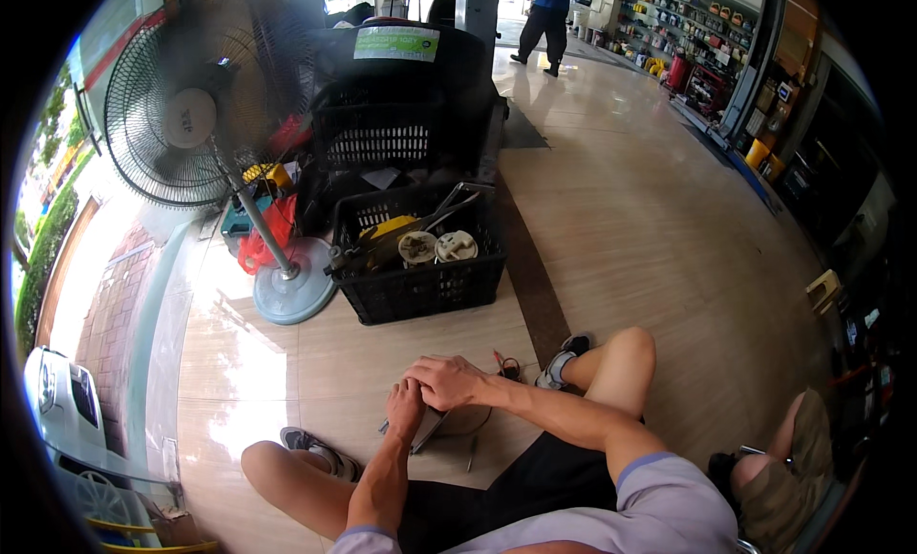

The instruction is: The person removes the metal casing and internal frame of a car stereo unit using a screwdriver and by hand.

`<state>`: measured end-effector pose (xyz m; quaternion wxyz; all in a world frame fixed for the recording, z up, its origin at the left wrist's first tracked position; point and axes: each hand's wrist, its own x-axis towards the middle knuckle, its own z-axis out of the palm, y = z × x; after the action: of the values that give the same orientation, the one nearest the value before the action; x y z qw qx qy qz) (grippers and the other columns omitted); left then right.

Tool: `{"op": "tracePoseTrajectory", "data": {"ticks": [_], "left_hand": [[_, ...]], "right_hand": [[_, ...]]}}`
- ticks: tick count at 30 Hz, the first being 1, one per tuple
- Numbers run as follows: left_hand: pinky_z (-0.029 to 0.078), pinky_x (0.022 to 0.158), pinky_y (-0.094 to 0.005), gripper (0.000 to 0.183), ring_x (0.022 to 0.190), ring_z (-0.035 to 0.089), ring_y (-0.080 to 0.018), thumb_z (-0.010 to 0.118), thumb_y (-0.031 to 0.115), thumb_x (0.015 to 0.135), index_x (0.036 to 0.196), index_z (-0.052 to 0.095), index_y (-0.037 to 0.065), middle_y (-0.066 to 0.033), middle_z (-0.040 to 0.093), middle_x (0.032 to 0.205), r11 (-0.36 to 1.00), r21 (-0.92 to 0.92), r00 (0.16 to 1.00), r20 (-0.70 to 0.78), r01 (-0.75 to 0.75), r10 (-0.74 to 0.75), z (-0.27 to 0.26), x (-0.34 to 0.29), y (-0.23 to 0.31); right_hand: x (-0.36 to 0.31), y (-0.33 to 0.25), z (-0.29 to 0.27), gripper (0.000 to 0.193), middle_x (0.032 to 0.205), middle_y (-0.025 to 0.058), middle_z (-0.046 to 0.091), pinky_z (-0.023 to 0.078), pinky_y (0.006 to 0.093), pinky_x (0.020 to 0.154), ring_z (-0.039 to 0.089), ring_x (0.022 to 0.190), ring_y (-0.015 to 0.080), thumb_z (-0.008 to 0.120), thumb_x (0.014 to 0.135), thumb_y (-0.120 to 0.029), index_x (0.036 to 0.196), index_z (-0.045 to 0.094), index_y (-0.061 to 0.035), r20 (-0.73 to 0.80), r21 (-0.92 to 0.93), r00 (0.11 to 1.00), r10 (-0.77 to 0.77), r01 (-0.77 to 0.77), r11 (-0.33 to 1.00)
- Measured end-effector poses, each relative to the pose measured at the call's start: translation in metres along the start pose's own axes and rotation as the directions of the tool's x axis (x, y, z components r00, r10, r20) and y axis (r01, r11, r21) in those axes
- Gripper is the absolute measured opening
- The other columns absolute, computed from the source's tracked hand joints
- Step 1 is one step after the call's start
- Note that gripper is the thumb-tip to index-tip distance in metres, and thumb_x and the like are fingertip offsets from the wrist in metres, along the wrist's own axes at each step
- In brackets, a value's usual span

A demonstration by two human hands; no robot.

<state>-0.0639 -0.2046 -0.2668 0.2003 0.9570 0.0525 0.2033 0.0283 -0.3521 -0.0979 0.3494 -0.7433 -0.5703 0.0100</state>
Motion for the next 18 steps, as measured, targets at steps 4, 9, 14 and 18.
{"op": "tracePoseTrajectory", "data": {"ticks": [4, 9, 14, 18], "left_hand": [[0.052, 0.077, -0.0472, 0.021, 0.089, 0.063, -0.0352, 0.062, 0.016, 0.087, 0.104, 0.058, 0.006, -0.0135, 0.066, 0.096, 0.998, 0.062, 0.998, 0.063, 0.014, -0.018, 0.012, 0.001, -0.006], [0.051, 0.075, -0.0469, 0.017, 0.091, 0.062, -0.0335, 0.061, 0.015, 0.085, 0.1, 0.063, 0.006, -0.0137, 0.065, 0.094, 0.996, 0.077, 0.996, 0.071, 0.039, -0.044, 0.011, -0.002, -0.004], [0.05, 0.079, -0.0465, 0.019, 0.091, 0.061, -0.0345, 0.062, 0.015, 0.085, 0.101, 0.06, 0.006, -0.0136, 0.064, 0.096, 0.999, 0.047, 0.997, 0.083, -0.001, -0.002, 0.011, -0.01, -0.004], [0.05, 0.079, -0.0474, 0.016, 0.09, 0.062, -0.035, 0.057, 0.024, 0.098, 0.099, 0.059, 0.008, -0.0137, 0.065, 0.095, 0.997, 0.074, 0.998, 0.068, 0.0, -0.005, 0.013, -0.007, -0.006]], "right_hand": [[0.002, 0.002, -0.003, 0.025, 0.099, 0.0116, 0.07, 0.058, 0.0397, 0.075, 0.069, 0.089, 0.0326, 0.059, 0.088, -0.008, 0.111, 0.068, -0.0067, 0.091, -0.067, 0.995, -0.043, 0.049, 0.997], [0.003, -0.003, 0.001, 0.022, 0.097, 0.0125, 0.07, 0.058, 0.0404, 0.075, 0.069, 0.088, 0.0322, 0.061, 0.092, -0.012, 0.113, 0.067, -0.0069, -0.014, -0.026, 0.999, 0.032, -0.032, 0.999], [-0.001, -0.002, 0.003, 0.024, 0.098, 0.0143, 0.069, 0.058, 0.0414, 0.075, 0.069, 0.089, 0.0333, 0.06, 0.093, -0.012, 0.115, 0.066, -0.0057, 0.012, -0.014, 0.994, 0.11, -0.11, 0.994], [0.002, -0.002, 0.0, 0.028, 0.099, 0.0163, 0.069, 0.057, 0.0417, 0.079, 0.067, 0.089, 0.0364, 0.059, 0.089, -0.009, 0.116, 0.065, -0.0029, -0.013, 0.005, 0.998, 0.068, -0.068, 0.998]]}}
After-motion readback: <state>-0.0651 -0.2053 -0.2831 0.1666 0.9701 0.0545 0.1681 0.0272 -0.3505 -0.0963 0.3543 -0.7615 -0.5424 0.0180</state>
